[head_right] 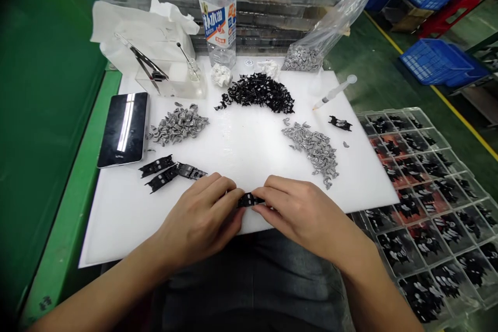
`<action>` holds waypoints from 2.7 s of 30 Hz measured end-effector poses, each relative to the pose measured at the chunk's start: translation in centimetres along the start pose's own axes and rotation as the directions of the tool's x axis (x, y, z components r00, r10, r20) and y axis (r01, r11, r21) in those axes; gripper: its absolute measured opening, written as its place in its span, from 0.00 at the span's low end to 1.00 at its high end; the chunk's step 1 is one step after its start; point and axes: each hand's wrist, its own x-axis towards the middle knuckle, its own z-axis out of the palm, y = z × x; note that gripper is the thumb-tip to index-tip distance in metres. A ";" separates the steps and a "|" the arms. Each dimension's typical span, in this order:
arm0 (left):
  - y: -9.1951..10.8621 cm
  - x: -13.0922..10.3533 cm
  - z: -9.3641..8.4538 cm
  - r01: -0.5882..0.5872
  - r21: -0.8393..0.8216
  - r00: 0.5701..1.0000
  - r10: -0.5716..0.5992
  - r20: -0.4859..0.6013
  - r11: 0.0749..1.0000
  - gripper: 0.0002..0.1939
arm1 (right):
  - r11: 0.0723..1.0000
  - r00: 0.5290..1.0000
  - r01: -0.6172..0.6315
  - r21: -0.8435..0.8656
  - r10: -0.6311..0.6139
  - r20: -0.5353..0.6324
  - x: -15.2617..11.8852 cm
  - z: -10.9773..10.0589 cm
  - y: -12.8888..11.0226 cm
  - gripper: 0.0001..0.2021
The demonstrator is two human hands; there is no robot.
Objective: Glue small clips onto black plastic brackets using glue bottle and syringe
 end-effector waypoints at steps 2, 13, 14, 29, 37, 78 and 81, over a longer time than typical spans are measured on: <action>0.0 0.0 0.0 0.004 -0.002 1.000 -0.004 0.008 1.000 0.10 | 0.999 1.000 0.017 0.028 -0.016 -0.024 0.0 -0.2 0.0 0.14; 0.0 0.0 0.0 0.005 0.002 1.000 -0.005 0.008 1.000 0.09 | 0.995 0.997 -0.033 -0.094 0.039 0.065 0.5 0.2 0.0 0.13; 0.0 0.0 0.0 0.005 0.002 1.000 -0.005 0.007 1.000 0.09 | 0.997 0.997 -0.024 -0.072 0.029 0.065 0.7 0.3 0.1 0.13; -0.1 0.1 -0.1 0.009 -0.026 1.000 -0.009 0.017 1.000 0.09 | 0.976 0.993 -0.088 0.200 0.101 -0.056 -0.3 0.1 1.3 0.16; 0.1 0.1 -0.2 0.017 -0.027 1.000 -0.016 0.020 0.999 0.08 | 0.992 0.997 -0.064 0.105 0.069 -0.044 0.5 0.6 1.1 0.06; 1.2 0.2 -0.9 -0.259 -0.122 0.959 0.240 -0.150 0.958 0.23 | 0.856 0.998 -0.066 0.513 0.068 0.015 -1.6 -0.8 2.0 0.07; 1.4 0.5 -0.9 -0.217 -0.204 0.967 0.181 -0.181 0.955 0.24 | 0.896 0.998 -0.049 0.442 0.058 -0.007 -2.0 -1.9 2.2 0.07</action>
